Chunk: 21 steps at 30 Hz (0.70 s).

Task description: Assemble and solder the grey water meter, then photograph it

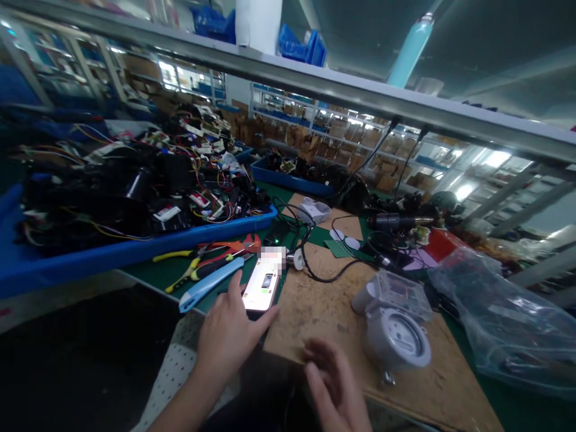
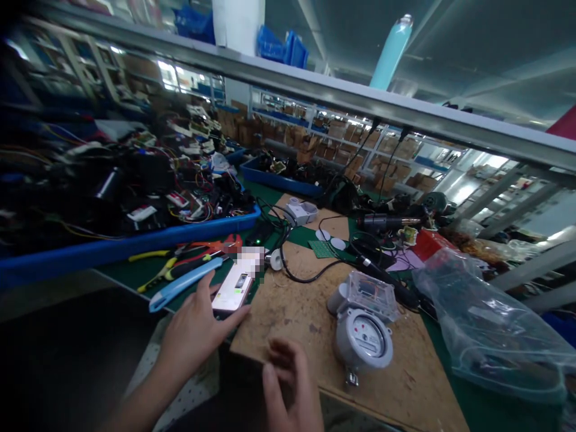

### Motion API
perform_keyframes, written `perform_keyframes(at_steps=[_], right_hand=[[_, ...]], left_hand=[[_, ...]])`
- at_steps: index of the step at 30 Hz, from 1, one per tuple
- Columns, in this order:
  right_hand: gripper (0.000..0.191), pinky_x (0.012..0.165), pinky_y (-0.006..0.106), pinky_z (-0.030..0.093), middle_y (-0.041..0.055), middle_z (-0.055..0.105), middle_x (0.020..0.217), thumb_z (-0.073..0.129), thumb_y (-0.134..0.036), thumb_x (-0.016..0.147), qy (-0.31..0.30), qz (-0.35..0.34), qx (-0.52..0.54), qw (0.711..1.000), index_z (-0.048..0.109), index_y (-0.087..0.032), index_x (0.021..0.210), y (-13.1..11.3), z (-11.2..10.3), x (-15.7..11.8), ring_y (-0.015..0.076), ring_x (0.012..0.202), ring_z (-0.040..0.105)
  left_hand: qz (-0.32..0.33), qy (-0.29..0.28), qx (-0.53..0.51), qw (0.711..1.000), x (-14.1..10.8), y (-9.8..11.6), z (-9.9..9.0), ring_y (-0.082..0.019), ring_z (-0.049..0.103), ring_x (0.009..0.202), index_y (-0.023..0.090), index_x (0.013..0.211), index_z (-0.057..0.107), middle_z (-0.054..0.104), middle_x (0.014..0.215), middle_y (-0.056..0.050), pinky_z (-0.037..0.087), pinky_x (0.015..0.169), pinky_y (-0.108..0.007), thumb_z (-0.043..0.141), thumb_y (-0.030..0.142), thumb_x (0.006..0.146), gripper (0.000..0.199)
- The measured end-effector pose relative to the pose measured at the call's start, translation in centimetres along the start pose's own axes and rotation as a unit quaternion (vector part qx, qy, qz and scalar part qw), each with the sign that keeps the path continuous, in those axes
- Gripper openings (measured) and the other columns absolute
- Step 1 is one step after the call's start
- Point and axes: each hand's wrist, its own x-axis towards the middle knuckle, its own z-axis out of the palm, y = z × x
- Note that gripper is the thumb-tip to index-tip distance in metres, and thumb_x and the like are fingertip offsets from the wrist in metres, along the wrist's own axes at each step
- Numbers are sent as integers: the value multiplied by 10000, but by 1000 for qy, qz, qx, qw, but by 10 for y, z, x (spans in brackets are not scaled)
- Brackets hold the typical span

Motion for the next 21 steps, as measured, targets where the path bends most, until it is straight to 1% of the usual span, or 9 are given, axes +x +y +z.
perform_keyframes(at_steps=[2,3,7,10,12,14,16,19,21], right_hand=[[612,1162,371,470,116,594,1423,852,-549,798,-51,120,138,982,664,-205,1267,-8,35,32,250,1344,570],[680,1186,396,445,130,587,1433,825,-614,796,-60,139,169,974,645,-185,1292,-12,49,49,256,1352,568],[699,1124,415,498,151,662,1325,788,-635,798,-94,164,244,951,649,-148,1280,-22,88,95,260,1230,660],[640,1012,397,566,130,717,1213,791,-614,793,-95,148,275,945,683,-141,1210,-24,103,96,271,1136,701],[606,980,384,580,117,726,1188,786,-597,813,-88,130,286,945,686,-142,1200,-28,105,85,273,1121,703],[582,973,376,584,110,715,1221,758,-582,859,-82,112,294,946,673,-152,1240,-36,99,70,270,1142,693],[569,971,382,587,111,698,1263,733,-570,895,-75,96,298,947,657,-165,1286,-46,87,56,273,1161,684],[554,984,400,586,112,686,1290,754,-547,891,-53,81,302,949,663,-174,1290,-60,65,40,283,1154,687],[557,993,417,585,111,685,1291,763,-551,884,-35,74,306,948,668,-181,1289,-66,51,32,290,1147,688]], left_hand=[[-28,-1,-51,998,2,-2,0,-402,612,1268,139,1574,215,646,1380,-182,494,1025,-511,651,633,860,972],[-40,0,-74,996,2,-3,1,-393,612,1280,151,1568,221,645,1391,-173,495,1028,-504,666,622,854,964],[-70,0,-154,986,-1,-5,1,-367,598,1321,164,1552,232,650,1396,-165,491,1047,-493,702,570,838,947],[-42,40,-147,987,-14,2,0,-400,553,1356,143,1557,250,621,1415,-194,444,1109,-548,730,552,808,979],[-22,86,-131,987,-27,11,-3,-439,514,1375,119,1543,298,579,1437,-236,404,1137,-607,730,569,798,972],[-15,85,-158,984,-42,19,-8,-459,490,1387,130,1533,316,532,1468,-256,387,1141,-653,747,585,784,977],[-14,38,-246,968,-55,28,-14,-438,458,1428,199,1555,265,475,1528,-229,385,1155,-659,768,555,789,983],[-10,-54,-420,906,-69,41,-22,-365,446,1468,309,1572,174,402,1605,-163,422,1170,-596,701,471,884,881],[-2,-94,-472,877,-74,52,-25,-348,472,1456,329,1566,174,395,1616,-151,448,1164,-567,666,428,917,820]])
